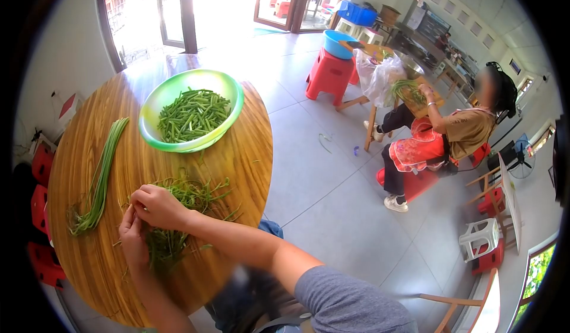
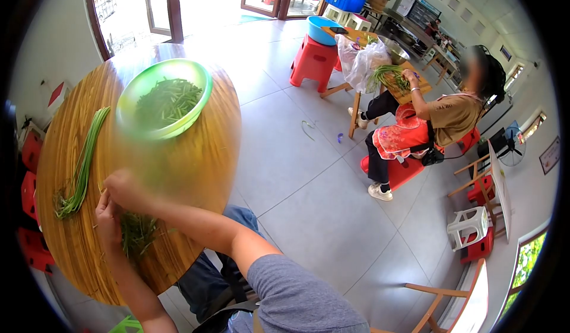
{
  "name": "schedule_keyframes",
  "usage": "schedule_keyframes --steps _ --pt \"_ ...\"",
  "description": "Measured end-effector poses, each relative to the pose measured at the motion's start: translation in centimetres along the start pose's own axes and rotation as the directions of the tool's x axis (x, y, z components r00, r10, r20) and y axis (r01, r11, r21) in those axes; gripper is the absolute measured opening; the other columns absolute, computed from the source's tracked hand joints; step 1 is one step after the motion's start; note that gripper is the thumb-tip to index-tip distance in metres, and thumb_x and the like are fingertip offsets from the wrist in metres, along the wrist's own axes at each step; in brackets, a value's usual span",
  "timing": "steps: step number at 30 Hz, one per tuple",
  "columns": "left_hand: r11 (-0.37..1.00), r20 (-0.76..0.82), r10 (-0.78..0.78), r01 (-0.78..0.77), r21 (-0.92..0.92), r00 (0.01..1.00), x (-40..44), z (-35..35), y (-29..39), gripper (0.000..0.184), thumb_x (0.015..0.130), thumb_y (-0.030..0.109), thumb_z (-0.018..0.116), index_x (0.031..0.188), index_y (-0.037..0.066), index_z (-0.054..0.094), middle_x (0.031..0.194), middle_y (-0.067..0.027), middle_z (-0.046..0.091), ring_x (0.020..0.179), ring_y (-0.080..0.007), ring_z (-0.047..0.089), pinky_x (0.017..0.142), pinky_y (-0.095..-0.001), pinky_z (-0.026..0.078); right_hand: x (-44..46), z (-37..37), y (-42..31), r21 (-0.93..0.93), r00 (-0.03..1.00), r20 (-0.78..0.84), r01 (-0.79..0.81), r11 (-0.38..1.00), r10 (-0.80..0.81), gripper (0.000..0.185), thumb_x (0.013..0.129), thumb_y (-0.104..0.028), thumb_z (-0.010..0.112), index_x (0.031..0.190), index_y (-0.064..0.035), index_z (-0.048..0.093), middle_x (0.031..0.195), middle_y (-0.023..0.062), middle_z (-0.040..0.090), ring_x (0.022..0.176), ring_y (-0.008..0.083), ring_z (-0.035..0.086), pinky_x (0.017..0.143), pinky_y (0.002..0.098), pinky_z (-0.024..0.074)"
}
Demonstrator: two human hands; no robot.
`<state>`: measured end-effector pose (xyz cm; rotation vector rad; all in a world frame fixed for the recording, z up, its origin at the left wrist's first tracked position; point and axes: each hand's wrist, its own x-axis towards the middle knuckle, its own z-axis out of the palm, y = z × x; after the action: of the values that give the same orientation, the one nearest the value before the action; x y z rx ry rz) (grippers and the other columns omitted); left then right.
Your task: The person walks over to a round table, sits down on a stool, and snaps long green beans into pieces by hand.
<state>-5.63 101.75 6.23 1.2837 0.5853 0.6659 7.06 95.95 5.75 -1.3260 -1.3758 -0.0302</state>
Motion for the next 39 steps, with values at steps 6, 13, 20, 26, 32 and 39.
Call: schedule_keyframes --steps 6,13,20,26,32,39 --pt "0.970 -0.128 0.106 -0.074 0.230 0.986 0.1 0.1 -0.1 0.024 0.092 0.010 0.048 0.111 -0.001 0.057 0.077 0.0027 0.052 0.062 -0.0037 0.042 0.053 -0.0189 0.034 0.1 -0.2 -0.2 0.031 0.996 0.047 -0.082 0.996 0.080 0.013 0.074 -0.008 0.061 0.082 -0.0018 0.053 0.075 0.0124 0.056 0.071 0.0305 0.057 0.062 0.0377 0.0472" --pt "0.830 -0.167 0.282 -0.153 0.536 0.945 0.1 0.5 -0.3 0.027 0.092 0.010 0.047 0.114 -0.003 0.057 0.070 0.0011 0.051 0.059 -0.0048 0.042 0.051 -0.0210 0.035 -0.1 0.4 0.4 -0.023 0.983 0.081 -0.164 0.986 0.165 0.012 0.076 -0.011 0.058 0.080 0.0003 0.055 0.074 0.0157 0.057 0.070 0.0332 0.057 0.062 0.0400 0.0466" --pt "0.799 -0.138 0.325 -0.194 0.569 0.935 0.1 0.3 -0.7 0.028 0.092 0.010 0.048 0.114 -0.005 0.055 0.084 -0.0061 0.061 0.070 -0.0091 0.054 0.062 -0.0238 0.044 -0.2 0.4 0.8 -0.084 0.977 0.123 -0.164 0.983 0.174 0.015 0.077 -0.014 0.056 0.081 0.0004 0.057 0.072 0.0167 0.057 0.070 0.0345 0.057 0.063 0.0419 0.0465" --pt "0.804 -0.159 0.329 -0.188 0.564 0.931 0.4 0.0 -1.2 0.028 0.092 0.010 0.048 0.113 -0.006 0.056 0.084 -0.0063 0.061 0.070 -0.0096 0.053 0.063 -0.0243 0.044 -0.1 0.1 0.0 -0.103 0.964 0.148 -0.209 0.972 0.223 0.017 0.078 -0.015 0.055 0.083 0.0006 0.057 0.072 0.0170 0.057 0.070 0.0351 0.057 0.063 0.0428 0.0463" --pt "0.802 -0.148 0.268 -0.136 0.581 0.952 0.1 0.2 -0.6 0.027 0.092 0.010 0.048 0.112 -0.006 0.056 0.078 -0.0033 0.058 0.064 -0.0082 0.050 0.059 -0.0232 0.042 -0.3 0.8 1.2 -0.098 0.982 0.125 -0.131 0.987 0.143 0.015 0.079 -0.015 0.056 0.078 0.0001 0.057 0.073 0.0161 0.057 0.070 0.0341 0.057 0.062 0.0417 0.0462" --pt "0.846 -0.152 0.242 -0.131 0.517 0.958 0.2 0.2 -0.8 0.025 0.092 0.012 0.048 0.107 -0.004 0.058 0.075 -0.0029 0.059 0.059 -0.0069 0.049 0.053 -0.0213 0.040 -0.4 0.7 1.6 -0.163 0.982 0.163 -0.072 0.984 0.098 0.011 0.078 -0.012 0.058 0.073 -0.0022 0.057 0.067 0.0126 0.054 0.064 0.0312 0.056 0.058 0.0403 0.0457"
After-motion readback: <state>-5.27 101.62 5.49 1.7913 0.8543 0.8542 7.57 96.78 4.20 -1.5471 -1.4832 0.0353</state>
